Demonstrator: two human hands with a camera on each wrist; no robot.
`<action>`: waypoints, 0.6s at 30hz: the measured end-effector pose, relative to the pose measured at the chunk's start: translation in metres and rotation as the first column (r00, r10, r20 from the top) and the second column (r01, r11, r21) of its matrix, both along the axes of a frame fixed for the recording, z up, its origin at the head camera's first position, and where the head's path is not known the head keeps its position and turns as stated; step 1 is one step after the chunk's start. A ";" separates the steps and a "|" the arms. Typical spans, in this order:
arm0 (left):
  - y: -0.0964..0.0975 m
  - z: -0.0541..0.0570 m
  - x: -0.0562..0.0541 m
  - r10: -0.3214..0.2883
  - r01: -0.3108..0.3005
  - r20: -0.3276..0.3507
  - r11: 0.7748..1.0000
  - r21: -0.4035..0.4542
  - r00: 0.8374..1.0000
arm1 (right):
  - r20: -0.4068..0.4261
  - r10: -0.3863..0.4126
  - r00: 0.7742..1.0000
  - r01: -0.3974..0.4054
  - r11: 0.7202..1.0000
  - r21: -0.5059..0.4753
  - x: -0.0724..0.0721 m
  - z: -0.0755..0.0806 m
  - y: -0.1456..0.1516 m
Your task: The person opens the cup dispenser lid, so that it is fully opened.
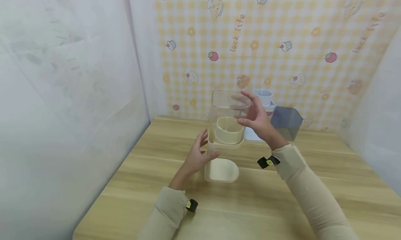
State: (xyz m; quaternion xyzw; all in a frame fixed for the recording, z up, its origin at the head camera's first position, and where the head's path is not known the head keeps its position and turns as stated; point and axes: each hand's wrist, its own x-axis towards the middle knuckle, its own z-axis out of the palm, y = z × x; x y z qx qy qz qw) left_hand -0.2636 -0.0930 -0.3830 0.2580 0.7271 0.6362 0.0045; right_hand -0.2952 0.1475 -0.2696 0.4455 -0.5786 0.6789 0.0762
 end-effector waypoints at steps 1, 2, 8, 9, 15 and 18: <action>0.000 0.000 0.000 0.008 -0.008 -0.001 1.000 -0.001 1.000 | 0.001 0.009 1.000 -0.009 1.000 0.006 -0.001 -0.001 -0.001; 0.000 0.000 0.000 0.013 -0.013 -0.004 1.000 0.002 1.000 | 0.001 0.017 1.000 -0.017 1.000 0.013 -0.001 -0.001 -0.002; 0.006 0.001 -0.011 -0.003 0.003 -0.054 1.000 0.001 0.999 | -0.009 -0.017 1.000 0.018 0.998 0.059 -0.004 -0.003 -0.003; 0.008 0.001 -0.013 -0.012 0.012 -0.059 1.000 0.004 0.998 | -0.009 -0.033 0.999 0.033 0.997 0.071 -0.004 -0.004 -0.002; 0.014 -0.001 -0.019 -0.028 0.034 -0.083 0.997 0.073 0.996 | 0.027 -0.105 0.994 0.100 0.984 0.146 0.000 -0.003 -0.004; 0.014 -0.002 -0.019 -0.006 0.012 -0.082 0.997 0.074 0.997 | 0.054 -0.115 0.992 0.105 0.982 0.154 0.002 -0.002 -0.006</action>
